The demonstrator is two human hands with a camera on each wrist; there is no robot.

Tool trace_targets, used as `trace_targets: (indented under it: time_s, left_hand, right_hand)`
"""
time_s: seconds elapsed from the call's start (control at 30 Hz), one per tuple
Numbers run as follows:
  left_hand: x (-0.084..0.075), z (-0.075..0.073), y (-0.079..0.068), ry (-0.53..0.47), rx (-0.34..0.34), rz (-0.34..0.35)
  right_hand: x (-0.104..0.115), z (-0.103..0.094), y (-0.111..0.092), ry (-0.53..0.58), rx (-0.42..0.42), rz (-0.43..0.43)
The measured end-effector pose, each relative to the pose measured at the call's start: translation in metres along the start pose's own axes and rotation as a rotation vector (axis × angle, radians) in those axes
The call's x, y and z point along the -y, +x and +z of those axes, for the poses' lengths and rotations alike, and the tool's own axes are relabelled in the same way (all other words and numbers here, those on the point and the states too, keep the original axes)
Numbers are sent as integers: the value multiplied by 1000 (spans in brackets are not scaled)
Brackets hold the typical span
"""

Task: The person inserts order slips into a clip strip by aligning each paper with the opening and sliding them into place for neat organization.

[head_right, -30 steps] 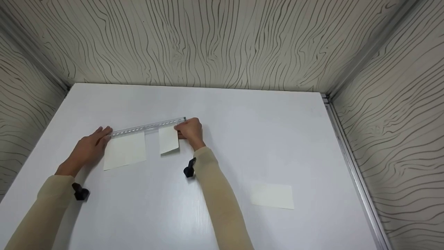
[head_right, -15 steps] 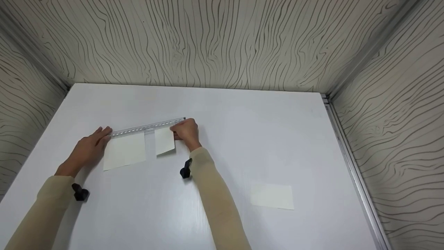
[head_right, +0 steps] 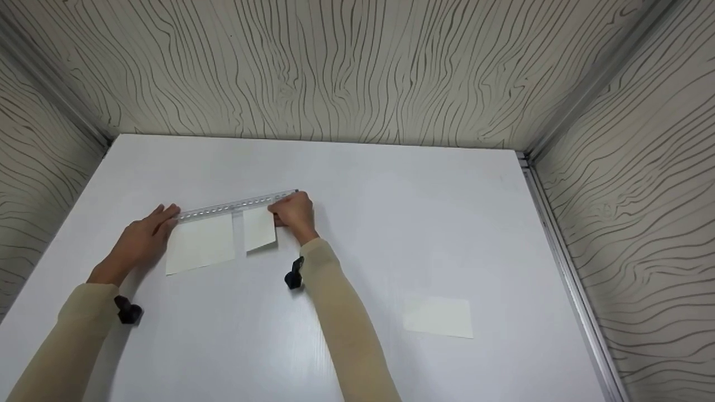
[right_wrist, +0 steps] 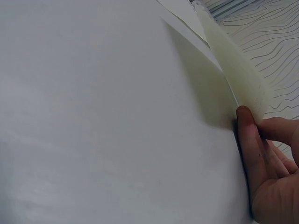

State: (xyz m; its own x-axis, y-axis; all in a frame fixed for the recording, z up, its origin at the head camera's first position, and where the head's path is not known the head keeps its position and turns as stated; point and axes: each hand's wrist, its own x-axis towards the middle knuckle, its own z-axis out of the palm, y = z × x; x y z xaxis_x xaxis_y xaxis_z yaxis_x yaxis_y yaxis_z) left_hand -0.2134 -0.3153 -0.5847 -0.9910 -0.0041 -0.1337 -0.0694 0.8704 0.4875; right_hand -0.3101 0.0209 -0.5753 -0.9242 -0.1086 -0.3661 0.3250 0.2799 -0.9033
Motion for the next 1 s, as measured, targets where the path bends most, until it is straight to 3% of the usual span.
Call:
trace_targets:
  time_s: [0.33, 1.0]
  left_hand:
    - [-1, 0, 1, -15, -19, 6]
    - [-1, 1, 2, -2, -12, -9]
  right_hand:
    - [2, 14, -2, 10, 30, -34]
    - [2, 24, -7, -52, -9, -87]
